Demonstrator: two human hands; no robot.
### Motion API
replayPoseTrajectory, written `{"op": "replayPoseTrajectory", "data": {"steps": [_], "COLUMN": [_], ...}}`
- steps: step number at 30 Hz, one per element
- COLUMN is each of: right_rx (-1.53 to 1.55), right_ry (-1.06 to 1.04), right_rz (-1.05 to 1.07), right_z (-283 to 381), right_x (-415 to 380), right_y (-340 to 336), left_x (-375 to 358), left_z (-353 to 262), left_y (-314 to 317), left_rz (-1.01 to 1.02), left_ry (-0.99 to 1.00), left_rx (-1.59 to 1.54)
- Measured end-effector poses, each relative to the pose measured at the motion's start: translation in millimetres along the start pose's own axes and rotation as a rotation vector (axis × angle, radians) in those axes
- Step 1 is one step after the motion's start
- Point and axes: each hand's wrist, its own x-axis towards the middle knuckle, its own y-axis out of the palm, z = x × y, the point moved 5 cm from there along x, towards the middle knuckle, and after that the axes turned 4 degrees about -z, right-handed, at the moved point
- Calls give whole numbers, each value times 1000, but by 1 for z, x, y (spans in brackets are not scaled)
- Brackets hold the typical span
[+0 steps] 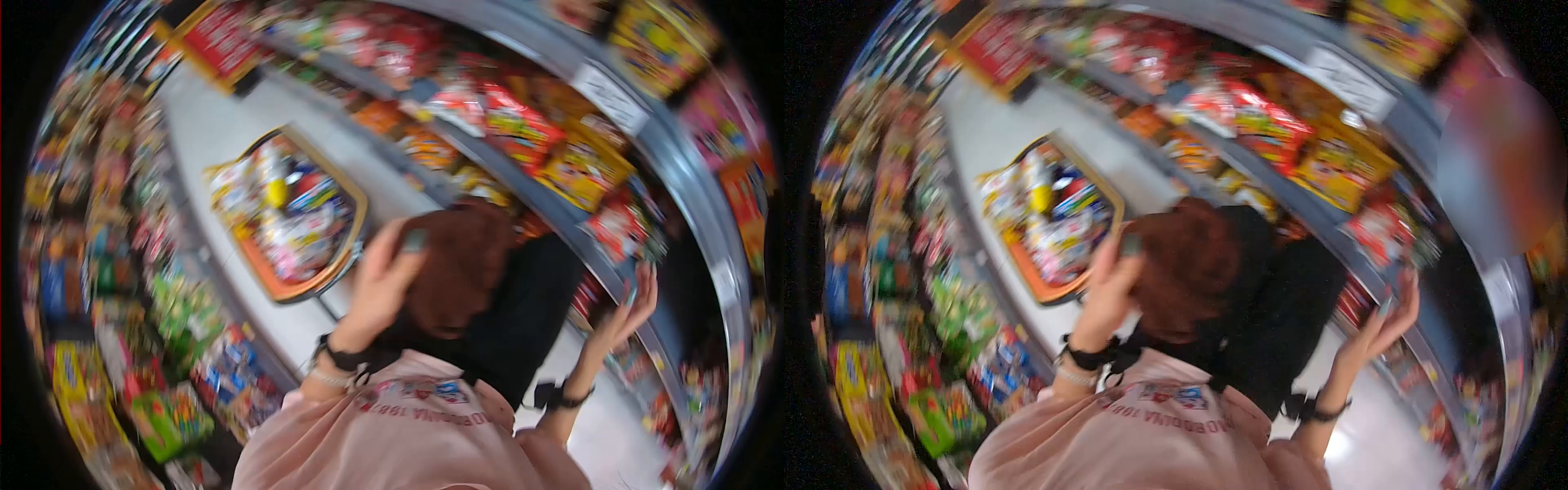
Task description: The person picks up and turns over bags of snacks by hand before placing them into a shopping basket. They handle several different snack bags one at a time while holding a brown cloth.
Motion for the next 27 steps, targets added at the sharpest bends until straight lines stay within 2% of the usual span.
{"op": "replayPoseTrajectory", "data": {"steps": [1,2,3,4,5,6,7,9,10,11,12,13,15,17,19,20,21,23,25,27], "right_rx": [109,274,617,723,634,644,684,1074,1280,1453,1462,1471,1471,1473,1375,1375,1398,1424,1379,1392], "right_ry": [112,199,148,133,176,423,621,830,922,915,894,869,816,764,758,756,760,765,840,821], "right_rz": [148,341,457,449,542,554,542,580,611,663,613,562,622,666,712,692,706,716,668,692], "right_z": [9,14,24,28,-24,-20,-21,-47,-40,-34,-36,-37,-35,-35,-39,-39,-37,-34,-35,-30], "right_x": [-11,-22,-62,-88,-120,-128,-131,-127,-123,-120,-118,-116,-113,-113,-118,-119,-121,-124,-127,-129], "right_y": [2,9,113,120,106,95,101,101,102,99,95,91,84,78,76,76,77,80,82,84], "left_x": [-13,-15,20,10,-2,-18,-22,-16,-6,2,8,12,10,1,-4,-10,-16,-28,-34,-34], "left_z": [-5,-4,4,5,16,11,4,3,4,10,22,34,56,94,123,116,113,107,112,159], "left_y": [-2,26,-29,-14,8,28,27,11,-11,-42,-83,-123,-190,-246,-280,-278,-281,-285,-287,-295], "left_rz": [-77,-99,67,153,280,370,403,464,287,51,-170,-434,-762,-786,-534,-512,-619,-837,-850,-701], "left_ry": [-37,-18,129,30,-27,-151,-114,-23,89,122,93,187,253,207,114,173,168,226,231,-110], "left_rx": [30,-73,-37,-92,-151,-480,-451,-380,-279,-149,48,293,776,1130,1063,1066,817,788,865,274]}}
